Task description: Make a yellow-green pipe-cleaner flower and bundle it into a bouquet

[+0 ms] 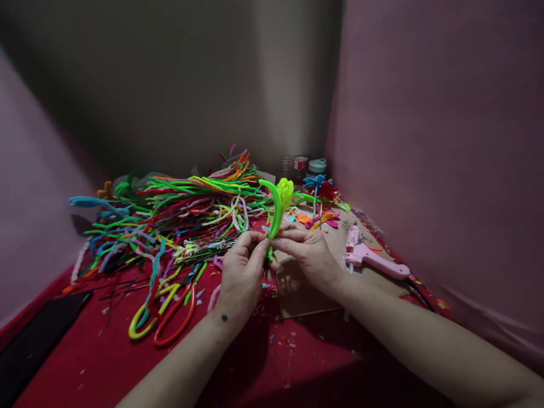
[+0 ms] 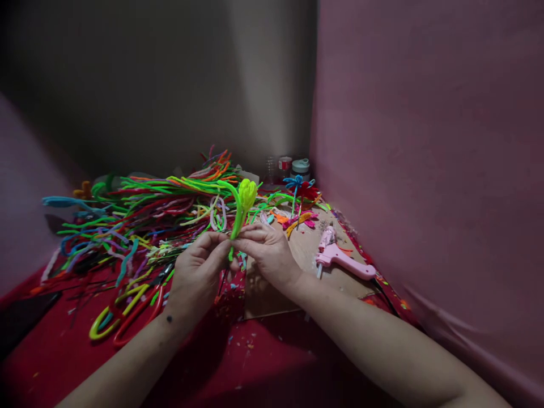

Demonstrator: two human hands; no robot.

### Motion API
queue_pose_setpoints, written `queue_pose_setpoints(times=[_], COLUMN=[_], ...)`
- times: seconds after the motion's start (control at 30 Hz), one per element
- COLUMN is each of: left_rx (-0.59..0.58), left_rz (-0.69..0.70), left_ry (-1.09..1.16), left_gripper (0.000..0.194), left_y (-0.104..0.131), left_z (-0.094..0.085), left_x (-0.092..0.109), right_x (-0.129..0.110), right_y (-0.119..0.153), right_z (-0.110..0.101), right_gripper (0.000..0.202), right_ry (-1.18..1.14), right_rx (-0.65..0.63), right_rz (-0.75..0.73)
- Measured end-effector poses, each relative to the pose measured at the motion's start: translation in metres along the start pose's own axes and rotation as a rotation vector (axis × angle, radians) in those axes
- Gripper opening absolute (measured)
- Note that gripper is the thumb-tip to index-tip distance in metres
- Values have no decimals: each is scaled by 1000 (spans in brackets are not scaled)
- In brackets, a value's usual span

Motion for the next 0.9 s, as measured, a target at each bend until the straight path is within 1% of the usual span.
queue_pose_setpoints(times=[0.07, 0.17, 0.23, 0.3, 0.37, 0.43, 0.5, 0.63, 0.77, 0.83, 0.9], left_rx=[16, 46, 39, 43, 62, 63, 52, 52, 61, 73, 75], left_rz=[47, 204, 293, 343, 360, 335, 284, 177, 98, 73, 77], left_ry=[-95, -286, -372, -427, -467, -475, -430, -220, -69, -48, -78], left_gripper=[7, 4, 12, 16, 14, 11, 8, 6, 5, 5, 5], left_y=[1, 6, 10, 11, 10, 9, 7, 7, 6, 5, 4], left_z=[-2, -3, -1, -1, -2, -4, -5, -7, -5, -5, -5], left_x=[3, 15, 21, 22, 21, 16, 11, 6, 5, 4, 3], right_x=[-2, -2, -2, -1, 0, 1, 1, 2, 3, 2, 1], right_y=[0, 2, 2, 2, 2, 2, 2, 3, 4, 4, 4], right_z=[-1, -5, -6, -5, -4, -3, -1, 2, -1, -3, -4], right_gripper=[15, 13, 13, 13, 14, 16, 18, 20, 21, 21, 20], right_ry=[59, 111, 116, 120, 86, 25, -18, -31, 29, 78, 133], right_rx=[26, 81, 92, 88, 78, 76, 76, 69, 83, 92, 98], right_rz=[-22, -34, -40, -44, -32, -12, 6, 31, 2, -25, -47])
Point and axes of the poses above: each hand's wrist, its own y-axis away from the middle knuckle, its own z-axis out of the palm, x = y × z, the point moved 8 cm from there along -y, towards the middle knuckle, and after that the axes turned 2 degrees about -x, right-handed, at the moved point
